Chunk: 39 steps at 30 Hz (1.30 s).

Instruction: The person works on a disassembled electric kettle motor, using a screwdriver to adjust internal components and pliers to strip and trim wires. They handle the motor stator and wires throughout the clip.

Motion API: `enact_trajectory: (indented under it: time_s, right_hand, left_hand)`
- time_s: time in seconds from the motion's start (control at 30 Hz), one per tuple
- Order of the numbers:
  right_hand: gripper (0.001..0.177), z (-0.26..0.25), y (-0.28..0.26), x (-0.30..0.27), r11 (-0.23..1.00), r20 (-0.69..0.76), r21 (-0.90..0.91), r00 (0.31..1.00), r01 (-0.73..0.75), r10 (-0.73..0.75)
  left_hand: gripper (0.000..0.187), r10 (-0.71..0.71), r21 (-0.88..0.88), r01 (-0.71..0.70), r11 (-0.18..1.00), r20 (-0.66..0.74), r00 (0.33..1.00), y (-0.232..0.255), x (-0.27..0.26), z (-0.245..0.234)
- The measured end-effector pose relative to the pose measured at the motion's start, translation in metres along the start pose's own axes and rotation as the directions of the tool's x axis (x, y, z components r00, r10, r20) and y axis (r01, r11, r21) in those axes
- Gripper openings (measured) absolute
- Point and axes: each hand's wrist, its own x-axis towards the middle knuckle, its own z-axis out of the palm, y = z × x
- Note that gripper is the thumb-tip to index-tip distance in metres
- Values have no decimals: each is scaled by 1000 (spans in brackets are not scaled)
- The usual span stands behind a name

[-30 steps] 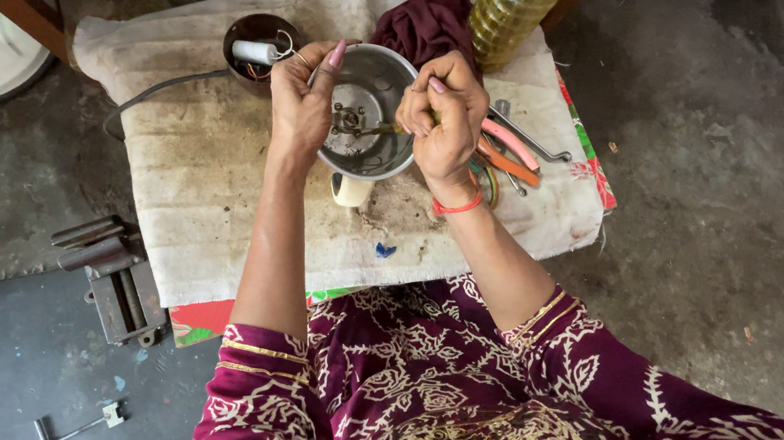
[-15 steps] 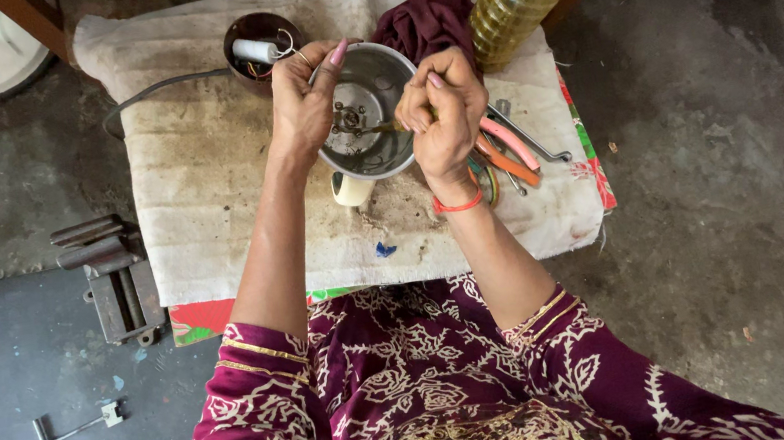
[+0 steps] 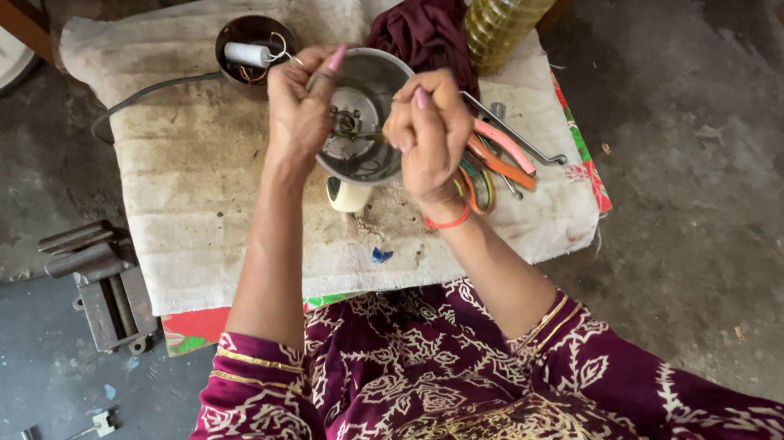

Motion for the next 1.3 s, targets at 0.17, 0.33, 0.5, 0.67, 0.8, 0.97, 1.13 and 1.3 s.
enact_trajectory:
  time_s: [0.17, 0.33, 0.5, 0.67, 0.8, 0.97, 1.13, 1.3]
  right_hand:
    - [19, 2, 2, -3, 996, 43, -58, 997, -61, 64]
    - [17, -2, 11, 2, 989, 106, 74, 988, -125, 116]
    - [17, -15, 13, 20, 985, 194, 98, 973, -145, 124]
    - [19, -18, 10, 21, 976, 279, -8, 937, -217, 210]
    - [19, -15, 14, 20, 983, 271, -17, 946, -182, 180]
    - [19, -21, 8, 31, 964, 327, -11, 911, -264, 254]
    - [17, -33, 3, 64, 945, 622, -116, 719, -306, 309]
    - [20, -28, 7, 71, 939, 629, -158, 702, -305, 334]
  left_hand:
    - [21, -71, 125, 74, 989, -32, 997, 5, -2, 1]
    - [20, -22, 45, 22, 999, 3, 1000, 2, 2, -6]
    - [20, -40, 2, 40, 999, 6, 999, 1, 7, -11]
    - [19, -53, 59, 52, 997, 12, 999, 4, 4, -8]
    - [19, -78, 13, 78, 997, 3, 997, 6, 7, -9]
    - [17, -61, 9, 61, 998, 20, 998, 1, 9, -14]
    - [17, -81, 92, 76, 993, 49, 995, 3, 12, -13]
    - [18, -51, 121, 39, 992, 94, 994, 8, 11, -9]
